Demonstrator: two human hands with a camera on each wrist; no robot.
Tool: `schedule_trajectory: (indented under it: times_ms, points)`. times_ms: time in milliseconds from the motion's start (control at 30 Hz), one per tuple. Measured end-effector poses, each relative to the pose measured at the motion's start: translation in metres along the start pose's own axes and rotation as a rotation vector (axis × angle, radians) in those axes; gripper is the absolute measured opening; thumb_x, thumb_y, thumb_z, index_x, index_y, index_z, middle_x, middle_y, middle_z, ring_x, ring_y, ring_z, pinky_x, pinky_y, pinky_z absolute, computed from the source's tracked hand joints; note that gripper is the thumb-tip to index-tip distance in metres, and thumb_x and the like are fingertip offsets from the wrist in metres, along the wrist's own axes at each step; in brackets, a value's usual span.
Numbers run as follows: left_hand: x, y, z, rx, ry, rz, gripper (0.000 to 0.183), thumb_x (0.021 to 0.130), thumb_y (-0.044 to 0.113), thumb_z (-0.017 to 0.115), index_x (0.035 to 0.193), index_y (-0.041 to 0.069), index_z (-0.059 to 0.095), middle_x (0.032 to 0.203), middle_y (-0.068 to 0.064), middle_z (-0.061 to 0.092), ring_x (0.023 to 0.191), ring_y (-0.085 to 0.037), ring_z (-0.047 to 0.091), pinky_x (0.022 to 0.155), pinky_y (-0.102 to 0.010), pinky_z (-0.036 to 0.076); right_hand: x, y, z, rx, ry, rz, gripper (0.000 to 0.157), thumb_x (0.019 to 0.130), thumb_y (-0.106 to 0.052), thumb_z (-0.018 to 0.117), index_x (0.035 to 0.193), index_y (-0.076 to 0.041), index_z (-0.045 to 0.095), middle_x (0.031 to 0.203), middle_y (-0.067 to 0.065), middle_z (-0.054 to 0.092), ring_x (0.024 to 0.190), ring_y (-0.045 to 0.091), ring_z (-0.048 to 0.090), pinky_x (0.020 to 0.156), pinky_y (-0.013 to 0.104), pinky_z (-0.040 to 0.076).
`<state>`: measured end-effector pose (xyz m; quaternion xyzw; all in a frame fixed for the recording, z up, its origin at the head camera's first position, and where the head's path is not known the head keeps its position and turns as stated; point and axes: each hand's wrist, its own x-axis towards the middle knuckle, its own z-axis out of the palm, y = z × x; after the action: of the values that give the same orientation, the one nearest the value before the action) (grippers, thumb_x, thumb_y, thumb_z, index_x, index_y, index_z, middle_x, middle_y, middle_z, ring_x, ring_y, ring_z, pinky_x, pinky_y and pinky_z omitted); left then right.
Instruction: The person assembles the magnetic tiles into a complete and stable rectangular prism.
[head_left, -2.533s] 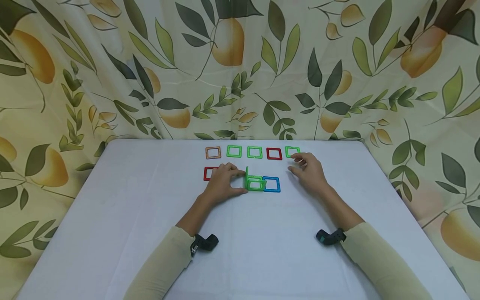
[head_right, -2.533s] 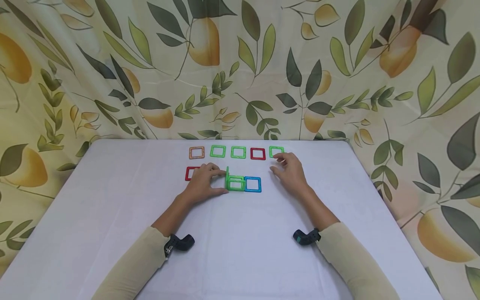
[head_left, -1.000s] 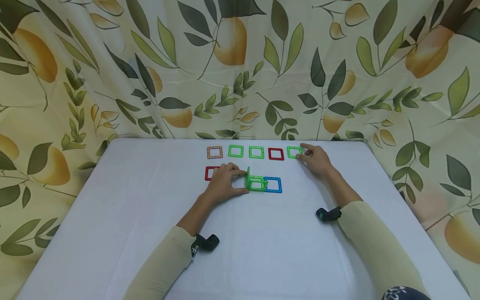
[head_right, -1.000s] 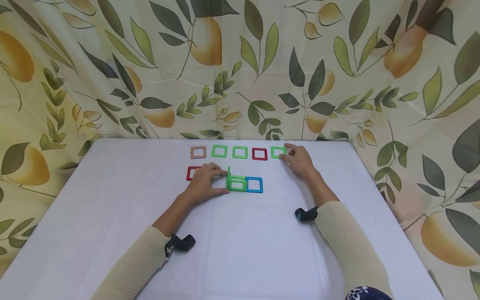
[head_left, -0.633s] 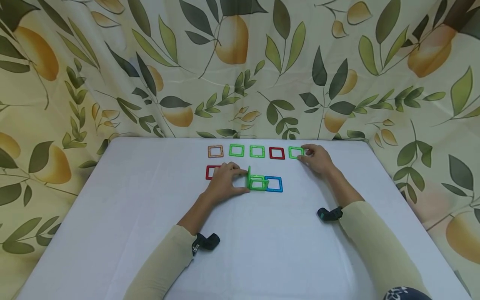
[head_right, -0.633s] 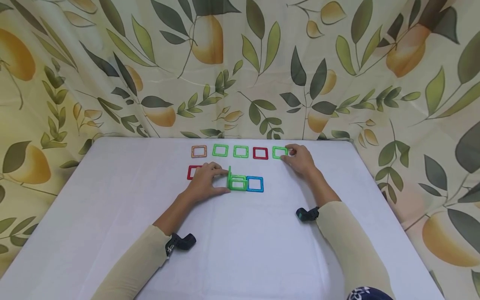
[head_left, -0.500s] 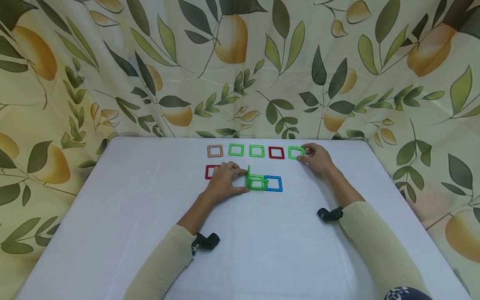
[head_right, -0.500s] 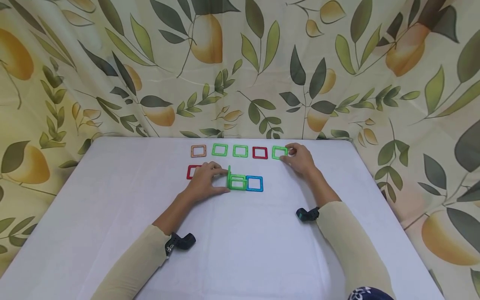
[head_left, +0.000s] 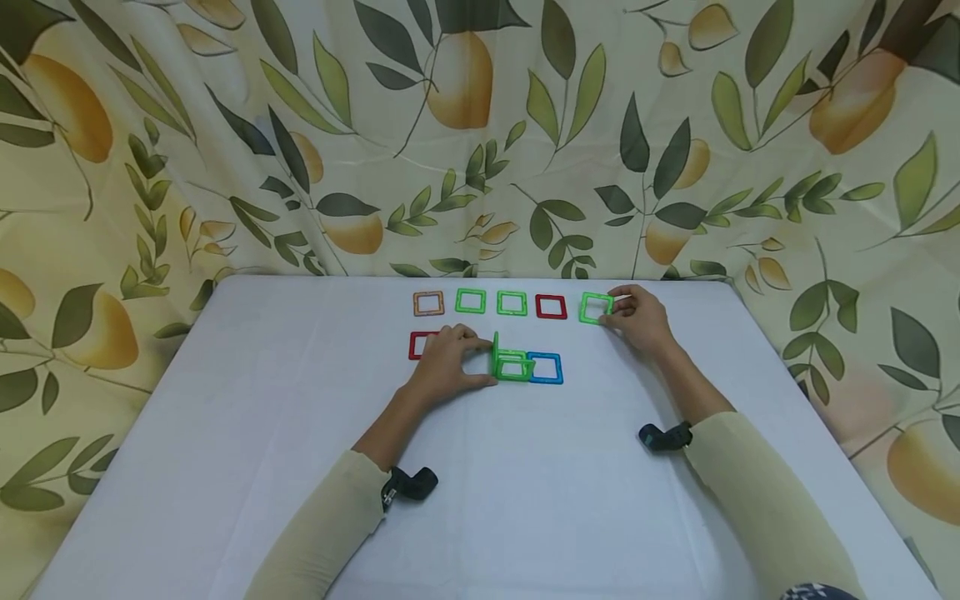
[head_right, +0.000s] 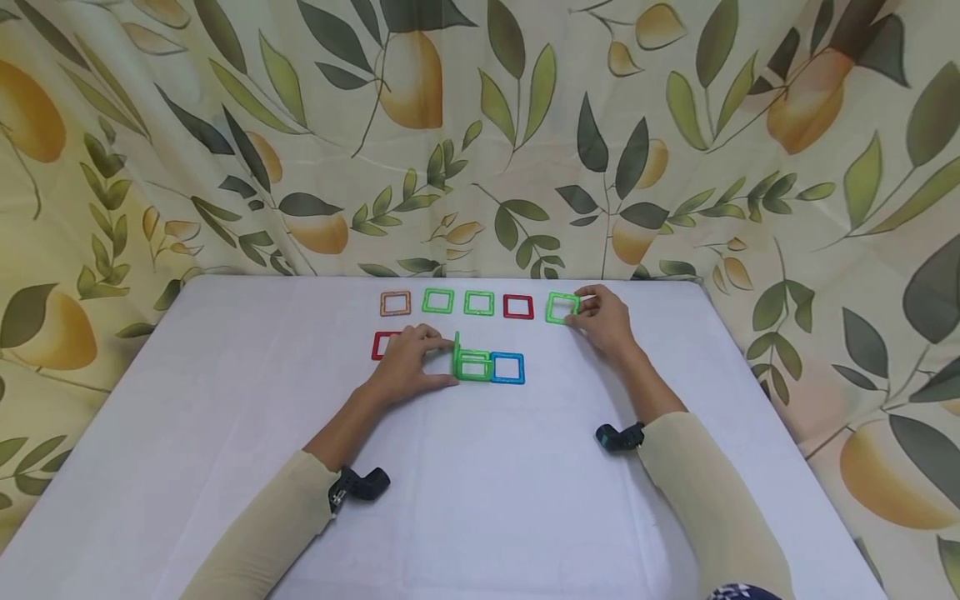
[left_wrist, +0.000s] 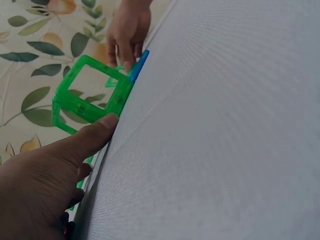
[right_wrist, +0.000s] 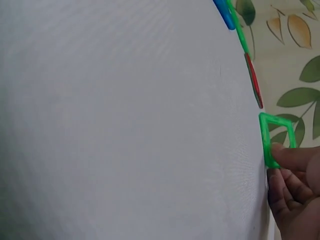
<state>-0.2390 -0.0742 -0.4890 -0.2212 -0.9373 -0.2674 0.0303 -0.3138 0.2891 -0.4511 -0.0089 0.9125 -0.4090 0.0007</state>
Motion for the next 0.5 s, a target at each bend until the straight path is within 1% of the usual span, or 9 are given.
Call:
schedule_trajectory:
  times_ms: [100,233,333,500]
  points:
    - [-0.001,0.001,0.001,-0.002,-0.005,-0.003,0.059,0.084,0.048,0.088,0.135,0.022,0.074,0.126,-0.001,0.061,0.111,-0.020,0.051,0.089,-0.039,0.040,-0.001,0.003,0.000,-0.001,0.016,-0.002,0.046,0.096,-0.005,0.076,0.137,0.007,0.058,0.113,0.022,0.066,0.094,0.021,0.060,0.074,0.017,0.045]
    - [-0.002,0.001,0.001,-0.003,-0.001,-0.002,0.059,0.083,0.048,0.088,0.134,0.022,0.074,0.126,-0.001,0.061,0.111,-0.020,0.051,0.089,-0.039,0.040,-0.003,0.005,0.000,-0.008,0.040,-0.016,0.037,0.101,-0.008,0.070,0.133,0.008,0.062,0.113,0.022,0.067,0.096,0.022,0.060,0.075,0.018,0.045]
    - [-0.002,0.001,0.000,-0.004,0.007,0.001,0.058,0.083,0.048,0.089,0.134,0.022,0.074,0.125,-0.001,0.061,0.110,-0.020,0.051,0.089,-0.039,0.040,-0.006,0.005,0.000,0.003,0.056,-0.032,0.032,0.103,-0.009,0.067,0.130,0.007,0.064,0.112,0.021,0.067,0.095,0.023,0.061,0.073,0.017,0.046]
    - [-0.001,0.002,-0.001,-0.007,0.013,0.004,0.058,0.083,0.047,0.089,0.133,0.021,0.075,0.124,-0.001,0.061,0.110,-0.020,0.051,0.089,-0.039,0.040,-0.015,-0.001,0.000,0.034,0.074,-0.045,0.028,0.104,-0.011,0.067,0.124,0.008,0.065,0.110,0.021,0.067,0.090,0.021,0.061,0.069,0.016,0.047]
